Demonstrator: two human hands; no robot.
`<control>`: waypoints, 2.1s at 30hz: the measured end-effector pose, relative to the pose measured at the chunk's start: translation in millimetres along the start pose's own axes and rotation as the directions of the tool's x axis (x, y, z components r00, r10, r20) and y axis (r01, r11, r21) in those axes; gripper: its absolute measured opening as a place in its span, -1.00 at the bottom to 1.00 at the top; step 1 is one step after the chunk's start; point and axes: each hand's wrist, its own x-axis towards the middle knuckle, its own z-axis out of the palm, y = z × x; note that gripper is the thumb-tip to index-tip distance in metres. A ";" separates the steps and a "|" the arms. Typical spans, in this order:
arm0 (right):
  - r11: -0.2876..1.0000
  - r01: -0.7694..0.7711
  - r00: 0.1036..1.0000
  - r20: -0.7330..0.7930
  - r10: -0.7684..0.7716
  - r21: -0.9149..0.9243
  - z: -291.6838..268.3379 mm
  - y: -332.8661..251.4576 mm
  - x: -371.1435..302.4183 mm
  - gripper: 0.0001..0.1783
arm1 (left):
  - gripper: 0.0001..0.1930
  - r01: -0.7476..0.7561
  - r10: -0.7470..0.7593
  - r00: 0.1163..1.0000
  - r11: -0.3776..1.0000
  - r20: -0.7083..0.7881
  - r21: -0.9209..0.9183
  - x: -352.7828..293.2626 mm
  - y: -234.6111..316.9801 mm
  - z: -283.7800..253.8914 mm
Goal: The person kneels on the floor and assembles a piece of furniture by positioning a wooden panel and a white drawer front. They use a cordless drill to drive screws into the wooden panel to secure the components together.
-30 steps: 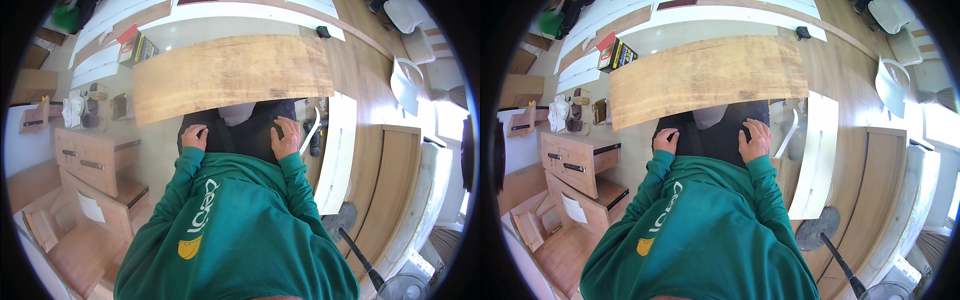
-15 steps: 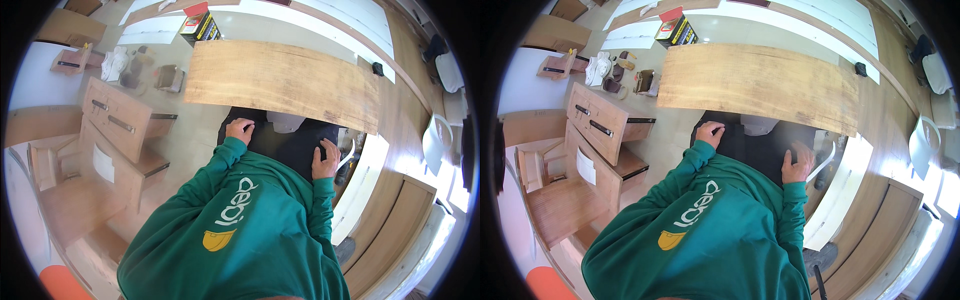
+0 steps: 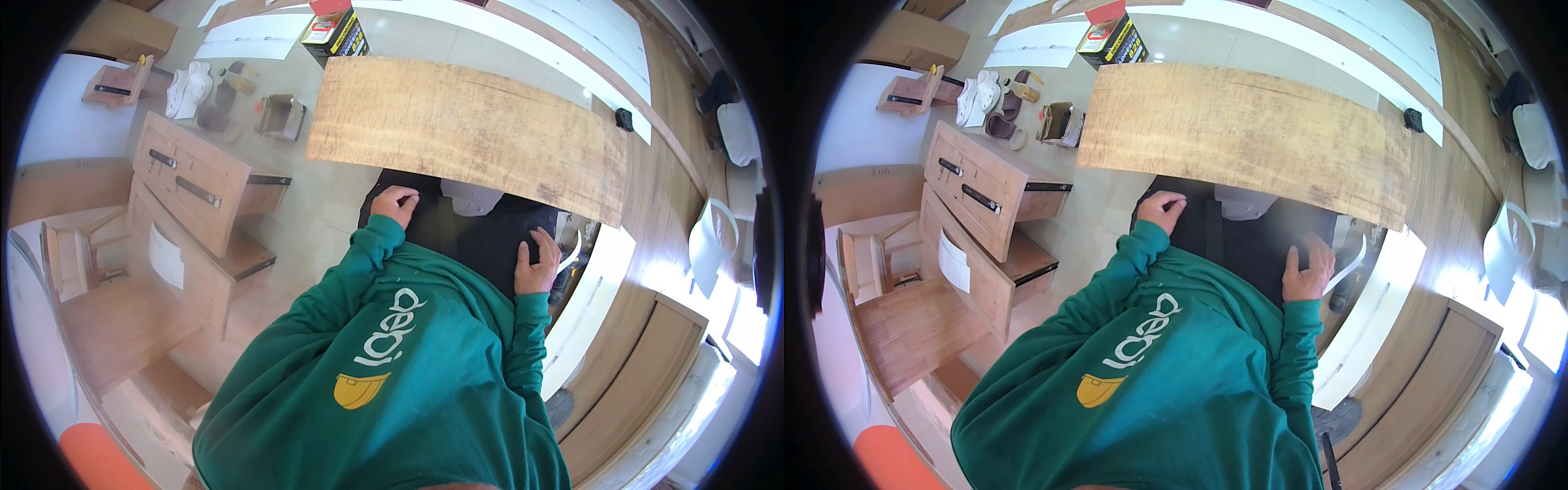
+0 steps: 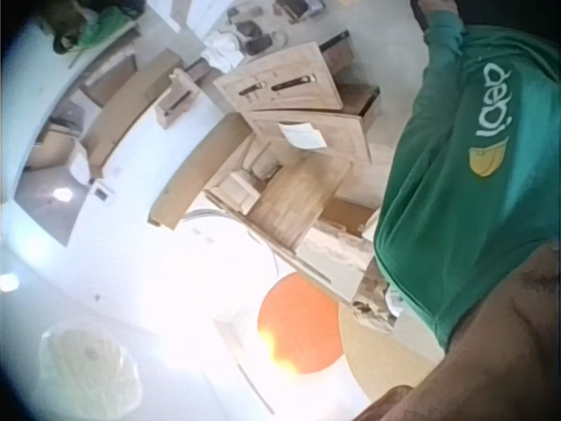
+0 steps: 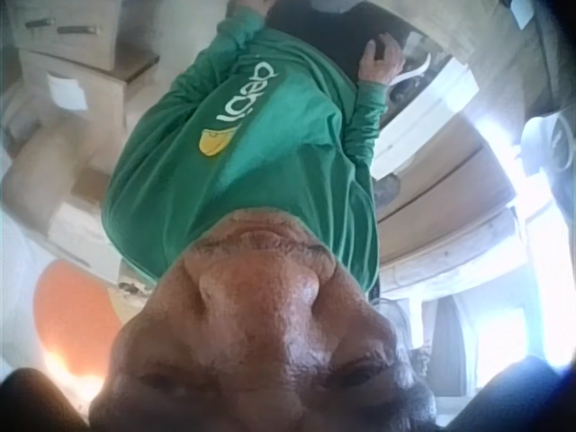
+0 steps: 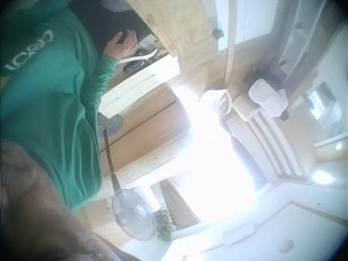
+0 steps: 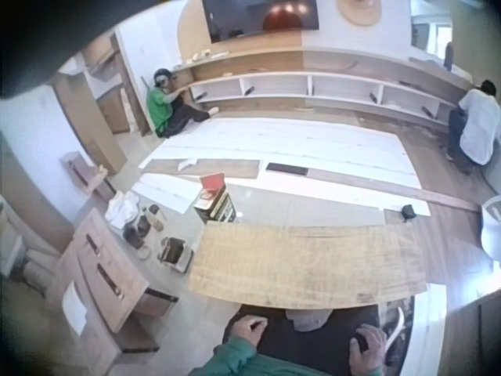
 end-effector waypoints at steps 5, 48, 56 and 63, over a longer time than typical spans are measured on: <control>0.818 -0.444 0.829 -0.179 0.530 0.366 -14.4 103.8 10.8 -0.60 | -0.76 0.422 -0.618 0.771 0.676 -0.153 -0.604 27.3 -57.8 -62.6; 0.016 -0.435 0.640 0.296 0.709 0.901 33.0 128.3 81.9 -0.65 | -0.64 0.318 -0.508 0.857 0.652 -0.086 -0.688 103.8 -51.4 -150.4; -0.148 -0.440 0.579 0.405 0.708 0.886 35.9 130.6 92.2 -0.73 | -0.62 0.317 -0.469 0.876 0.740 -0.117 -0.593 106.1 -52.3 -148.9; -0.060 -0.463 0.654 0.386 0.651 0.885 25.0 147.3 132.8 -0.67 | -0.62 0.350 -0.418 0.908 0.736 0.018 -0.580 147.8 -40.1 -144.8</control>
